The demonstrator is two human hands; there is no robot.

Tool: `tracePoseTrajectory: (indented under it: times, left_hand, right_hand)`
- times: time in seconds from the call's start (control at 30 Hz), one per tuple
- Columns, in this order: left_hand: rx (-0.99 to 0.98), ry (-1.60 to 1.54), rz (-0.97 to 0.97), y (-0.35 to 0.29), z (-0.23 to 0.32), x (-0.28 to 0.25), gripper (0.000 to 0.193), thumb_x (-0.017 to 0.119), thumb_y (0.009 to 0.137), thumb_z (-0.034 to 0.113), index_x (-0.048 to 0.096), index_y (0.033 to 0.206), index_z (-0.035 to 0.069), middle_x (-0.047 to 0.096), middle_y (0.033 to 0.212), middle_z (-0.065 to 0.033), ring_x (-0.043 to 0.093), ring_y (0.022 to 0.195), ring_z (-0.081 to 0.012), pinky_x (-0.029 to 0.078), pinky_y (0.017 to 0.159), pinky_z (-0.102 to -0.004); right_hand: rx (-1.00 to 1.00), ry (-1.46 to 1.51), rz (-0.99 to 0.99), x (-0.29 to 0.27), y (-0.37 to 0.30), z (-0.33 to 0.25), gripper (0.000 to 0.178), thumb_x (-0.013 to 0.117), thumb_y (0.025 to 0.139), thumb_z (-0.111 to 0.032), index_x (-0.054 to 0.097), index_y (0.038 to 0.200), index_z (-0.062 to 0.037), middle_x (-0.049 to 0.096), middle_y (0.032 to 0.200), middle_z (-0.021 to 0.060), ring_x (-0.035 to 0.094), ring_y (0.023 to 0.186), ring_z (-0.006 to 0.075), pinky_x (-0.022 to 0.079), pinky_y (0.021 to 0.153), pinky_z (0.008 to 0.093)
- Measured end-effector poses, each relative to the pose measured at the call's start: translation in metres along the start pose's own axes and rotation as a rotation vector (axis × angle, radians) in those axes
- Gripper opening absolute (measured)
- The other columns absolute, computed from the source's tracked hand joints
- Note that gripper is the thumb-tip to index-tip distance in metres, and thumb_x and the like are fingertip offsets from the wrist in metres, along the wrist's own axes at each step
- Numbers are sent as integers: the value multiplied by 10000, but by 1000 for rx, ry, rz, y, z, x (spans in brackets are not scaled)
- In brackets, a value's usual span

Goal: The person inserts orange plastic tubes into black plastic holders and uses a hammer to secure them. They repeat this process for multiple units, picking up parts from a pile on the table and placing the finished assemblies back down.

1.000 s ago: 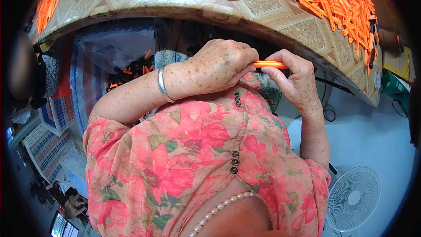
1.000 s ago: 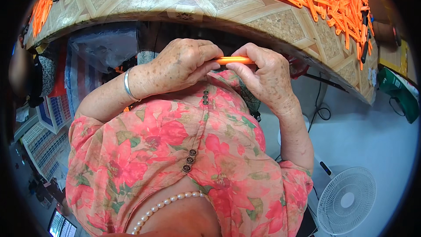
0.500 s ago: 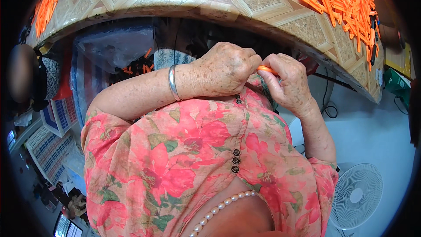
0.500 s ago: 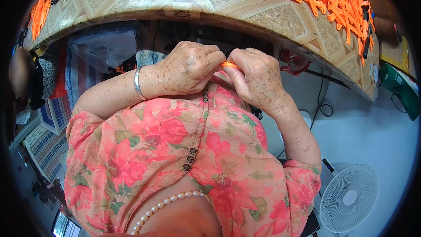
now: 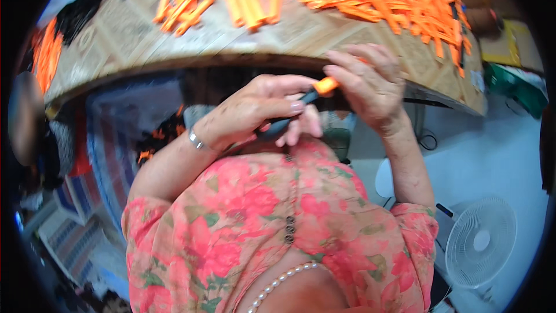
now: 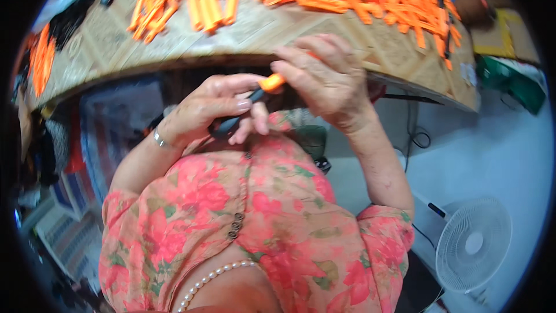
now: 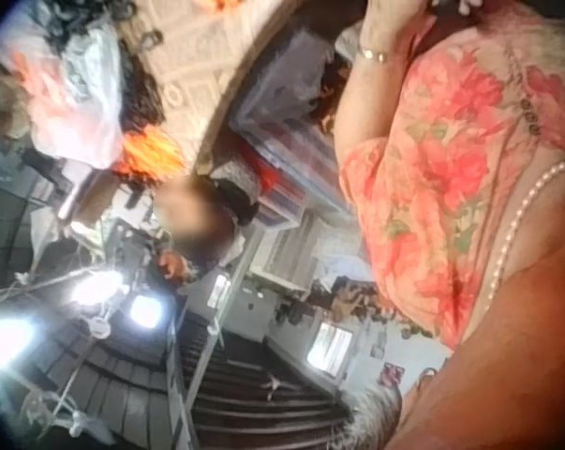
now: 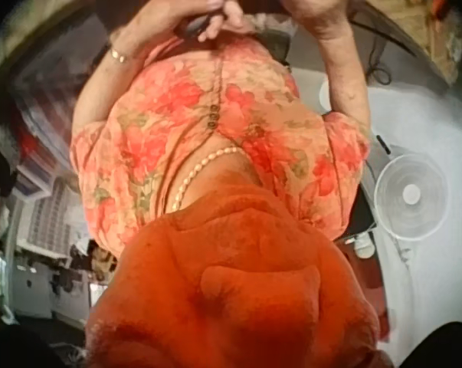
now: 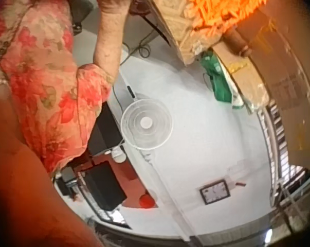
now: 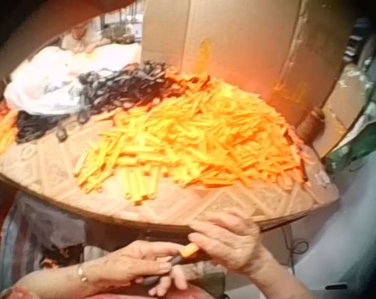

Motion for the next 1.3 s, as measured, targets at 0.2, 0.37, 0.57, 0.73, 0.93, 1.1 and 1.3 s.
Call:
tracePoseTrajectory:
  times: [0.2,0.37,0.57,0.73,0.93,1.1,1.3]
  left_hand:
    - [95,128,326,5,9,-5,401,550,981,140,488,1330,-47,701,1026,-137,620,659,-103,502,600,-208]
    - [135,258,394,14,3,-12,372,504,984,108,503,1316,-59,703,1065,-130,594,662,-90,500,604,-217]
    - [151,293,461,13,3,-10,350,489,985,87,519,1316,-22,705,1069,-119,594,654,-89,502,593,-212]
    - [81,337,478,13,6,0,353,492,987,90,524,1323,-12,709,1082,-86,589,670,-51,476,598,-179]
    - [148,270,510,9,-1,-3,348,468,1001,97,536,1318,-31,712,1074,-113,601,675,-66,497,612,-202]
    - [139,206,516,12,0,-4,330,467,990,92,547,1284,-35,711,1075,-138,635,672,-91,529,608,-221]
    - [132,165,531,11,2,2,340,462,986,86,532,1299,-26,714,1062,-145,639,671,-86,533,583,-219]
  right_hand:
    - [413,-295,170,-44,-36,79,382,680,829,-77,647,1208,-113,632,1240,88,585,1135,273,416,1022,400]
    - [1004,-477,298,-94,-166,209,421,666,901,-289,620,1234,-37,621,1169,142,571,1126,312,429,991,417]
    - [1277,-305,123,-90,-192,299,618,729,826,-473,633,1260,-44,710,994,170,683,928,302,522,834,389]
    - [1365,228,502,-91,-238,336,374,618,949,-172,623,1297,-35,690,1076,73,624,931,152,497,836,297]
    - [1023,577,810,-88,-150,178,404,520,978,-60,512,1374,19,578,922,24,503,718,79,457,681,229]
    - [1174,757,335,-50,-102,57,457,527,1007,-126,441,1440,-8,566,863,1,457,631,40,393,531,184]
    - [952,857,-248,-12,-86,-16,462,504,958,-26,454,1417,-13,618,976,59,580,802,136,496,730,281]
Point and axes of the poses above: each hand's wrist, its own y-axis towards the middle knuckle, its own x-axis out of the palm, z = x × y, the point moved 5 cm from there along y, towards the middle knuckle
